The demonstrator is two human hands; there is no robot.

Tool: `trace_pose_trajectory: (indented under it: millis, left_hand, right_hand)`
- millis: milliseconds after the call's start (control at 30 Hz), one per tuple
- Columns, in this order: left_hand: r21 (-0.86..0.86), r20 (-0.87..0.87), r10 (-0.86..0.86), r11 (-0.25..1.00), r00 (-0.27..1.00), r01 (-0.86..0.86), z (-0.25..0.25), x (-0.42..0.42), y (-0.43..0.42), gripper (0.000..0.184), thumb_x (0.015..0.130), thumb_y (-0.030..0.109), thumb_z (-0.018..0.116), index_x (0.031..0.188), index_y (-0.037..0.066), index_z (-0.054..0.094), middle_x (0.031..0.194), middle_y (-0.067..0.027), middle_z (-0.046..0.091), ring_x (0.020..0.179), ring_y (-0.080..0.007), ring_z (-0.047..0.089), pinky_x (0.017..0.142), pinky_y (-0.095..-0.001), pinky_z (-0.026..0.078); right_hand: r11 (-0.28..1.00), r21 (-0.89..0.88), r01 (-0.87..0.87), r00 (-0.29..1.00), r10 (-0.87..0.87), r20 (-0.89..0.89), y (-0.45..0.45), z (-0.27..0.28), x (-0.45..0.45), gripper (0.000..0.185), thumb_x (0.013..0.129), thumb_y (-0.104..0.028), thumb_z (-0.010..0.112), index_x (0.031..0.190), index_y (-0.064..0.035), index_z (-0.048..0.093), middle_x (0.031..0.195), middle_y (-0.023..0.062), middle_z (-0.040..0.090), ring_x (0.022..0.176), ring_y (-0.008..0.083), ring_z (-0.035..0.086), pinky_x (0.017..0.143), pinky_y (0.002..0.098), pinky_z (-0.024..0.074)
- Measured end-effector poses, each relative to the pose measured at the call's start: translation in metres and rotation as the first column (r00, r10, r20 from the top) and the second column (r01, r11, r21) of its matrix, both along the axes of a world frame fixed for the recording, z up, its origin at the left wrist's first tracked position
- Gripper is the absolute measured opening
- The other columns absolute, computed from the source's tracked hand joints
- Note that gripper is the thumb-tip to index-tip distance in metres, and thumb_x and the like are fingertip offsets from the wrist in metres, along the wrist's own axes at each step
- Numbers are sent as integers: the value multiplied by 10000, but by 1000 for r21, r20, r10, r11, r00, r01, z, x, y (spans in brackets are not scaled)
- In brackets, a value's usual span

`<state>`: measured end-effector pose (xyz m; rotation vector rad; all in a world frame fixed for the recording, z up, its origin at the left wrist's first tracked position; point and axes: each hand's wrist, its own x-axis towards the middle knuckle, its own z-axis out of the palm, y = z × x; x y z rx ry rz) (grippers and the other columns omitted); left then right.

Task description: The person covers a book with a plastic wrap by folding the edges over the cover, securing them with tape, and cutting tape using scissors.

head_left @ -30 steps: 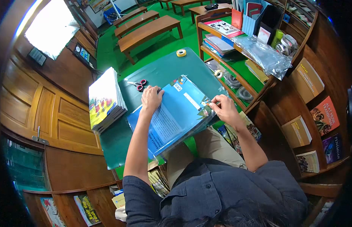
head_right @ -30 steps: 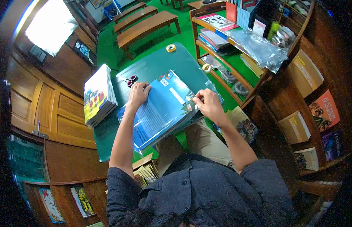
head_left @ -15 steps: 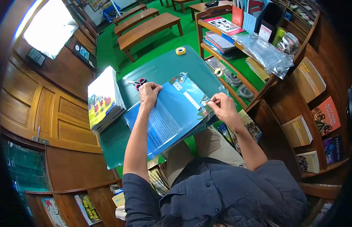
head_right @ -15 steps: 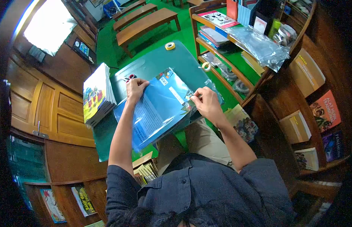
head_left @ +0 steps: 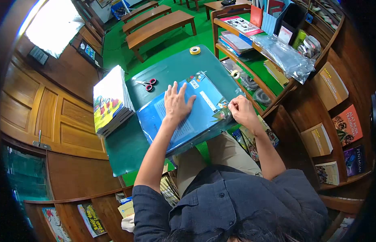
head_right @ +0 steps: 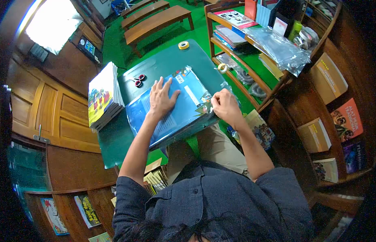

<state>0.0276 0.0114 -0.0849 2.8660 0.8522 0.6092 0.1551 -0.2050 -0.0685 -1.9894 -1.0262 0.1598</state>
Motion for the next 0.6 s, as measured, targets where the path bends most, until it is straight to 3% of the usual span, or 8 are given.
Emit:
trace_pose_trajectory:
  millis: [200, 333, 400, 500, 600]
  left_hand:
    - [-11, -29, 15, 1000, 999, -16, -14, 2, -8, 705, 866, 537, 488, 1389, 68, 427, 1455, -293, 293, 1360, -471, 246, 1125, -527, 169]
    - [-90, -73, 18, 996, 997, -24, -6, 2, -11, 748, 867, 566, 453, 1409, 53, 394, 1469, -299, 261, 1375, -468, 210, 1135, -524, 122]
    - [-86, -61, 15, 996, 998, -20, -6, 2, -10, 752, 864, 567, 456, 1408, 52, 394, 1469, -299, 263, 1374, -468, 213, 1135, -524, 124]
    - [-87, -31, 11, 996, 999, -13, -9, 3, -9, 764, 855, 569, 468, 1407, 47, 395, 1468, -297, 267, 1369, -470, 222, 1133, -523, 131]
    - [-76, -33, 10, 997, 999, -13, -8, 2, -10, 769, 851, 573, 470, 1407, 46, 395, 1467, -298, 268, 1368, -469, 225, 1132, -523, 130]
  right_hand:
    - [993, -118, -30, 985, 10, -172, 9, 16, 3, 240, 858, -160, 603, 732, 43, 592, 686, 66, 571, 556, 158, 473, 525, 290, 402]
    - [1000, 9, -5, 974, 7, -228, 29, 22, 11, 258, 831, -169, 632, 677, 36, 594, 609, 107, 588, 511, 229, 535, 523, 336, 453]
    - [998, -55, -10, 973, -3, -230, 44, 25, 20, 325, 832, -231, 654, 666, 43, 602, 602, 120, 600, 527, 224, 559, 537, 329, 468]
    - [981, -191, -20, 993, -3, -122, 76, 17, 40, 271, 828, -216, 663, 775, 50, 654, 653, 78, 612, 536, 143, 519, 517, 273, 444]
    - [976, -218, -24, 994, 1, -106, 97, 16, 50, 259, 814, -207, 680, 755, 44, 663, 631, 72, 606, 527, 144, 519, 519, 272, 449]
